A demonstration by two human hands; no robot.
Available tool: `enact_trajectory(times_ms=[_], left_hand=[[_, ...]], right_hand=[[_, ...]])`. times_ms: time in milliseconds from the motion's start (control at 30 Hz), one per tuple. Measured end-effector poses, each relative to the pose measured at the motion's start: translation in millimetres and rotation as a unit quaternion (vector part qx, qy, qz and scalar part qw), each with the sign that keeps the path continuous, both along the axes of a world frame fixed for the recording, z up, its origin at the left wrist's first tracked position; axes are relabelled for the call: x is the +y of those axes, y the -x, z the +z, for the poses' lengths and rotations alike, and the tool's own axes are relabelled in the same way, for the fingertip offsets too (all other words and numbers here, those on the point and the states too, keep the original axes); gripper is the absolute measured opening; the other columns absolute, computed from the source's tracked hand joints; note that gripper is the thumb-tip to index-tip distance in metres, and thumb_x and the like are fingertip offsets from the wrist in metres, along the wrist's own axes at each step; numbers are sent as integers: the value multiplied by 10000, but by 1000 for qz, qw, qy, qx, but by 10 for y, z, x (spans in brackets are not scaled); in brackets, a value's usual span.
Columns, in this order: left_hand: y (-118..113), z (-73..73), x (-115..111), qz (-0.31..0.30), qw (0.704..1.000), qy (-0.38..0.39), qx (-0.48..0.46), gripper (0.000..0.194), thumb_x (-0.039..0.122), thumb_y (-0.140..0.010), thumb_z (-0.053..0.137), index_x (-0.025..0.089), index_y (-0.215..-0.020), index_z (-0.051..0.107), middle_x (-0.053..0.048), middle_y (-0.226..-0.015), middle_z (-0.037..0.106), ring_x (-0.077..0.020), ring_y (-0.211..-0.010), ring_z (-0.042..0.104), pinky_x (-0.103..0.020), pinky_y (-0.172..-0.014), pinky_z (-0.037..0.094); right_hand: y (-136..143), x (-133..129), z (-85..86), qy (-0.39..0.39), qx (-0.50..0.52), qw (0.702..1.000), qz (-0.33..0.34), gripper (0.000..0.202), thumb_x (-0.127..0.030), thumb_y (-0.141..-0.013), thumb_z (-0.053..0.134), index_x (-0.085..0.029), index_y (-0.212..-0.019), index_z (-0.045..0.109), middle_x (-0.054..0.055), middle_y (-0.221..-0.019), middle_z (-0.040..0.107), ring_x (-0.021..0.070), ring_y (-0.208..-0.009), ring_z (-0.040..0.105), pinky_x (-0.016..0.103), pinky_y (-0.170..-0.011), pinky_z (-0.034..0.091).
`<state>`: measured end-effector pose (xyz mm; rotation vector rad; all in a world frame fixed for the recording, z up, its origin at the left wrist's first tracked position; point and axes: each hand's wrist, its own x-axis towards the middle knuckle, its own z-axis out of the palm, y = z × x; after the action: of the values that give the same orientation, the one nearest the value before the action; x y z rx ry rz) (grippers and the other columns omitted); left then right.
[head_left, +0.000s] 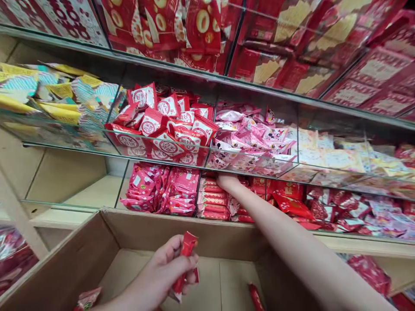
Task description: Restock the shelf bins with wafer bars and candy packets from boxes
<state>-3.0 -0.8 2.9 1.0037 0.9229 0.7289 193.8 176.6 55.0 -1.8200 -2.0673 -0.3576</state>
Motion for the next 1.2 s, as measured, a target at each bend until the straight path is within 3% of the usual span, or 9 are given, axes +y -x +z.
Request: enact_trajectory(times_ms=[100,233,333,433,667,767,867,1067,1200], left_hand=[[27,84,-6,32,999,11,-33,267,337,-659,649,182,-841,530,-1,-736,619,-88,-594,533,-186,-505,349],[57,162,-15,29,999,-14,4,318,326,-672,679,182,-909,524,-32,-945,631,-102,-716,562,-205,-592,413],[34,155,-7,2,999,-45,5,327,302,-686,681,191,-937,503,-16,-924,636,-99,-709,567,-220,-625,427],[-14,100,-1,-17,997,-76,-14,355,282,-663,706,208,-918,470,28,-788,631,-89,-657,552,-208,-593,405],[21,60,-83,-71,996,-51,-1,281,382,-759,609,194,-960,550,1,-786,629,-123,-743,568,-253,-704,407],[54,138,-121,-94,995,15,10,316,448,-773,564,157,-887,607,-36,-794,640,-121,-692,551,-234,-632,399],[49,191,-127,-68,997,-5,23,296,421,-725,632,163,-870,638,-7,-721,620,-102,-642,513,-212,-600,388],[48,117,-58,45,996,-58,59,375,355,-615,739,216,-946,630,63,-625,539,-84,-564,495,-223,-614,400],[84,79,10,100,993,-58,19,357,310,-616,748,233,-944,628,67,-671,551,-73,-624,499,-200,-649,417]], right_hand=[[-55,-254,43,19,-5,999,37,322,-154,-864,374,-101,-1124,557,148,-1099,592,256,-1024,530,347,-921,372],[-38,-921,74,7,-6,990,139,271,-207,-893,365,-125,-990,605,113,-1040,605,213,-1009,517,316,-905,370],[95,-1436,39,3,108,955,278,273,-294,-898,400,-130,-945,612,90,-925,626,180,-884,549,293,-809,413],[231,-1715,-48,112,250,912,306,218,-320,-865,477,-162,-894,623,30,-785,634,129,-711,565,236,-662,431],[132,-1756,-260,200,477,803,295,61,-203,-777,575,-153,-744,589,-10,-693,592,94,-653,524,202,-617,415],[59,-1775,-253,203,530,768,297,84,-235,-773,586,-153,-756,587,-8,-693,588,85,-639,521,201,-607,422],[38,-1790,-211,247,575,729,278,187,-329,-741,624,-148,-760,582,4,-690,591,86,-590,518,219,-572,436],[25,-1752,-227,256,622,700,238,243,-287,-592,740,-154,-726,586,31,-849,620,122,-764,569,256,-697,449],[-5,-1723,-262,226,628,709,229,214,-242,-614,716,-154,-751,578,-6,-719,600,98,-691,564,243,-674,449]])
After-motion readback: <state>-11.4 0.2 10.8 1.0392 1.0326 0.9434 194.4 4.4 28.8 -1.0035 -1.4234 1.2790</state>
